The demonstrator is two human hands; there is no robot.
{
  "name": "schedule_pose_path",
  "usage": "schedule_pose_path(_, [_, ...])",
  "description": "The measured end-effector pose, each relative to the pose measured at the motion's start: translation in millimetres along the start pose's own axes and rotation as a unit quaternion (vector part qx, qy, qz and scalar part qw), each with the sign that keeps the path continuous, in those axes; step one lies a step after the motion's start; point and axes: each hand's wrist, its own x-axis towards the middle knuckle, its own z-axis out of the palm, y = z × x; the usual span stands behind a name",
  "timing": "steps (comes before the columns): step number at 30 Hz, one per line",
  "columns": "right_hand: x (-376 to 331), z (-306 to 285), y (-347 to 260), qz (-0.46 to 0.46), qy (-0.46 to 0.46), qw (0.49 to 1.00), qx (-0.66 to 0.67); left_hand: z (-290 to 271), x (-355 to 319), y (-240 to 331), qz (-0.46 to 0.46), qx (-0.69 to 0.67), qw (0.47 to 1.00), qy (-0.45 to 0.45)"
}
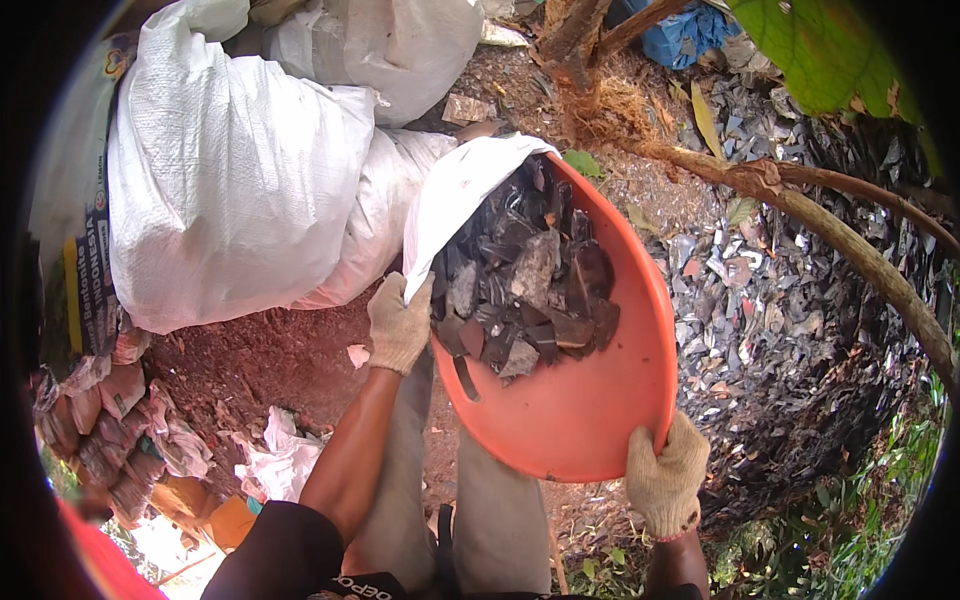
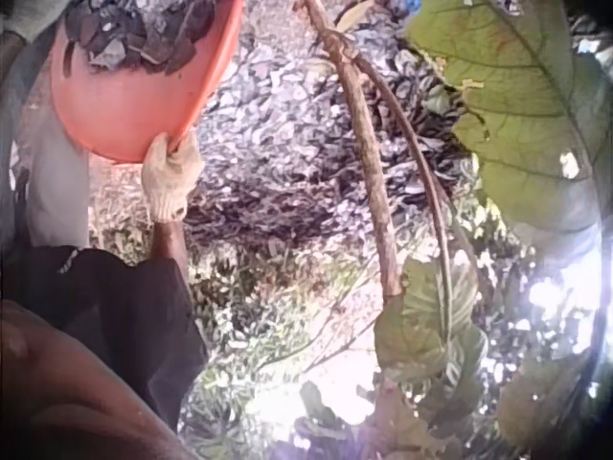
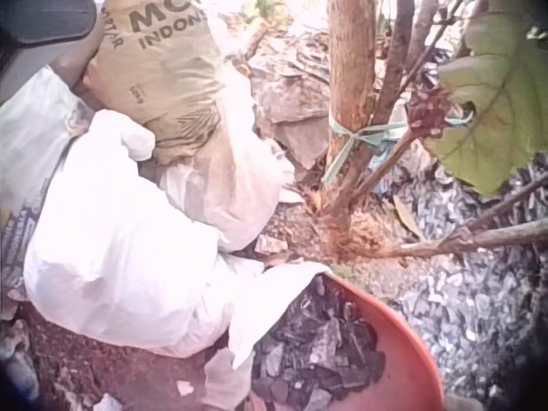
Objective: The person gathers broken glass shards from the ground using gloved hands and a red plastic basin. They repeatedly scoop shards into the basin and transfer them into a large white sack, then return to collect more shards from the surrounding area.
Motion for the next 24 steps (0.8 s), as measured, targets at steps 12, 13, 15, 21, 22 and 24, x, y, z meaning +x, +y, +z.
schedule_pose_path(12, [27, 3, 47, 0.058, 0.05, 0.99, 0.117, 30, -24, -84, 0.064, 0.017, 0.997, -0.037])
schedule_pose_path(13, [28, 1, 53, 0.067, 0.045, 0.99, 0.111, 28, -22, -87, 0.081, 0.034, 0.993, -0.074])
schedule_pose_path(15, [31, -6, 52, 0.084, 0.004, 0.99, 0.116, 19, -13, -97, 0.118, 0.064, 0.98, -0.147])
schedule_pose_path(21, [48, -13, 76, 0.1, -0.017, 0.986, 0.13, 30, -2, -128, 0.083, 0.074, 0.983, -0.144])
schedule_pose_path(22, [47, -12, 80, 0.097, -0.007, 0.986, 0.132, 35, -11, -102, -0.049, 0.011, 0.992, -0.116])
schedule_pose_path(24, [51, -4, 78, 0.08, 0.0, 0.987, 0.137, 79, -35, -126, -0.281, -0.23, 0.932, -0.018])
